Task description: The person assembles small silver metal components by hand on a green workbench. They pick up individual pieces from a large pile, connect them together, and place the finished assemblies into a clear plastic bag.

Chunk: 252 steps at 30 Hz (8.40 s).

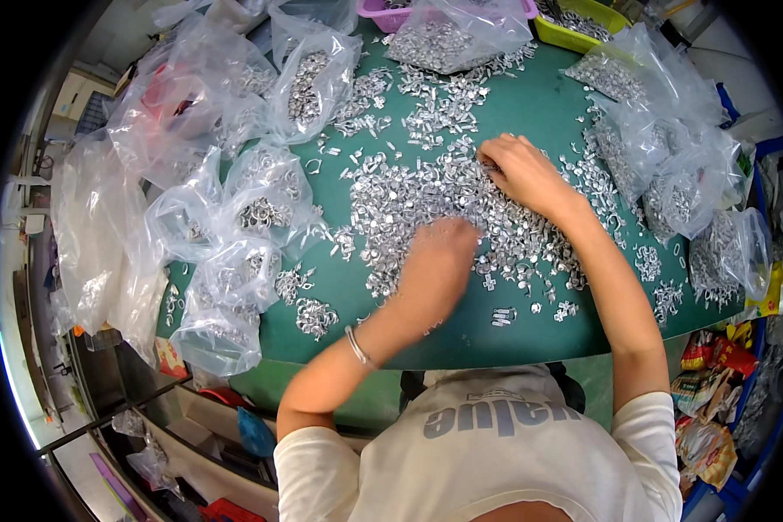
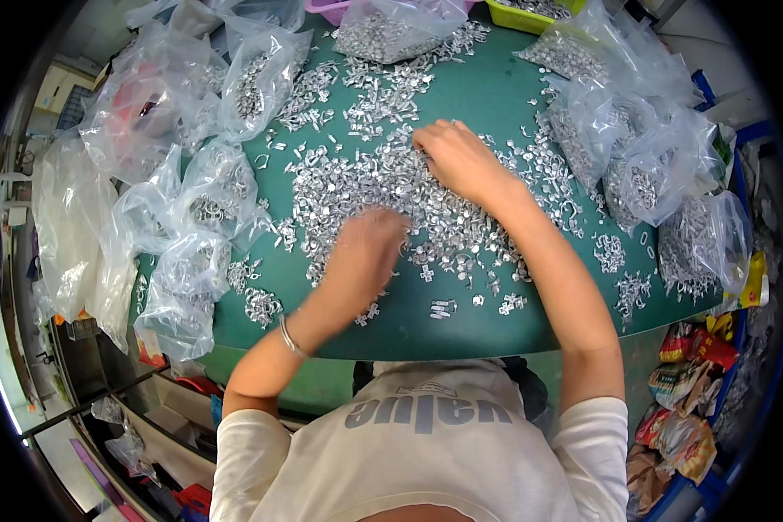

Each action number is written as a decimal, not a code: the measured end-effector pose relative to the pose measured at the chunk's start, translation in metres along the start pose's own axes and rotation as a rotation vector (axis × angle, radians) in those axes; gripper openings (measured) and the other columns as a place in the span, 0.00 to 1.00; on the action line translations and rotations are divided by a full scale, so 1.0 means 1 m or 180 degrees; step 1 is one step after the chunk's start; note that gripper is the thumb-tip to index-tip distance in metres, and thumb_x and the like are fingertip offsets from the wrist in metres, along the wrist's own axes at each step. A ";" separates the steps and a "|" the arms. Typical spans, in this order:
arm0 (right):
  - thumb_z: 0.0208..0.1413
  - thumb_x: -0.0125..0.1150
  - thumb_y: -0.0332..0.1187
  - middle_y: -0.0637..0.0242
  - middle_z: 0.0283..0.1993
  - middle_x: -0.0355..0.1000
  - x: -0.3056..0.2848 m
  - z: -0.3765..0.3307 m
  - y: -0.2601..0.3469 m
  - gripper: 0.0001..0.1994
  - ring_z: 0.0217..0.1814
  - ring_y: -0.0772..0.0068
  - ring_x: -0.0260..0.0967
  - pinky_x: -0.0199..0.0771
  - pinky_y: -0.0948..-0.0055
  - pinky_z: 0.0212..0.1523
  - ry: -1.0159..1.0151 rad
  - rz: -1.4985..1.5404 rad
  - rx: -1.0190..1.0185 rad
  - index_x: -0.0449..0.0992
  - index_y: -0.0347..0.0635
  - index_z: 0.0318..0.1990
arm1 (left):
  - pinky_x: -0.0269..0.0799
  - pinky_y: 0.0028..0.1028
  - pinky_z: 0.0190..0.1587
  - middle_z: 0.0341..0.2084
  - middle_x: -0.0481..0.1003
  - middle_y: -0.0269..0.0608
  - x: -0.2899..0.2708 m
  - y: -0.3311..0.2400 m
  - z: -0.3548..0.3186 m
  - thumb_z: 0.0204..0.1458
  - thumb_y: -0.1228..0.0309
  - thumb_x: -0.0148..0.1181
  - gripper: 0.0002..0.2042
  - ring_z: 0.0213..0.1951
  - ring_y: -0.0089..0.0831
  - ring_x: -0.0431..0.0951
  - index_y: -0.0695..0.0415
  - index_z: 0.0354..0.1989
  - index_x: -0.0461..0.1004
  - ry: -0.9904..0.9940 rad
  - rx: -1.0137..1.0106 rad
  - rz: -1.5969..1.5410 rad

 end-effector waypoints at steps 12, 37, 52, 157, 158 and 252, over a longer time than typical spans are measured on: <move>0.43 0.59 0.21 0.65 0.27 0.68 -0.024 -0.063 0.028 0.17 0.32 0.66 0.67 0.68 0.69 0.36 -0.0207 0.1924 0.0395 0.68 0.39 0.43 | 0.63 0.37 0.41 0.32 0.72 0.42 -0.003 0.054 0.051 0.46 0.78 0.57 0.05 0.39 0.41 0.71 0.61 0.32 0.75 -0.0377 -0.0298 0.0600; 0.45 0.60 0.21 0.66 0.34 0.72 -0.037 -0.078 0.002 0.16 0.40 0.62 0.68 0.64 0.66 0.45 -0.1218 0.1047 0.1001 0.70 0.38 0.44 | 0.58 0.34 0.39 0.35 0.69 0.37 0.021 0.016 -0.001 0.42 0.77 0.61 0.09 0.39 0.34 0.68 0.58 0.34 0.73 0.0064 0.0373 0.1008; 0.43 0.62 0.23 0.68 0.30 0.73 -0.010 -0.012 -0.007 0.17 0.41 0.63 0.67 0.59 0.65 0.42 -0.0689 0.0010 0.0534 0.71 0.43 0.44 | 0.60 0.33 0.39 0.33 0.71 0.38 0.000 -0.003 -0.028 0.43 0.79 0.60 0.10 0.37 0.35 0.71 0.58 0.35 0.74 -0.0313 -0.0110 0.0670; 0.47 0.60 0.25 0.66 0.32 0.74 0.006 -0.006 0.019 0.12 0.40 0.60 0.68 0.61 0.60 0.51 -0.0732 0.0914 0.0433 0.73 0.40 0.41 | 0.66 0.38 0.40 0.30 0.71 0.46 -0.018 0.063 0.026 0.44 0.81 0.57 0.06 0.36 0.45 0.71 0.61 0.32 0.72 -0.0116 -0.0036 0.0409; 0.47 0.60 0.25 0.66 0.32 0.74 0.008 -0.006 0.021 0.12 0.42 0.61 0.67 0.62 0.62 0.50 -0.0566 0.0918 0.0417 0.73 0.41 0.41 | 0.66 0.37 0.40 0.30 0.71 0.46 -0.021 0.062 0.023 0.44 0.81 0.57 0.07 0.36 0.45 0.71 0.61 0.33 0.73 -0.0194 -0.0037 0.0350; 0.44 0.60 0.24 0.63 0.38 0.68 -0.007 -0.186 0.085 0.08 0.40 0.61 0.62 0.60 0.65 0.39 -0.0492 0.0275 0.0667 0.73 0.38 0.34 | 0.58 0.40 0.55 0.51 0.65 0.45 0.063 -0.058 -0.076 0.42 0.75 0.64 0.23 0.55 0.45 0.63 0.60 0.50 0.68 0.0443 -0.0032 -0.0246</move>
Point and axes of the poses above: each hand's wrist, its own z-axis towards the middle knuckle, its own x-axis out of the palm, y = z × x, the point moved 7 cm from there along z, towards the middle knuckle
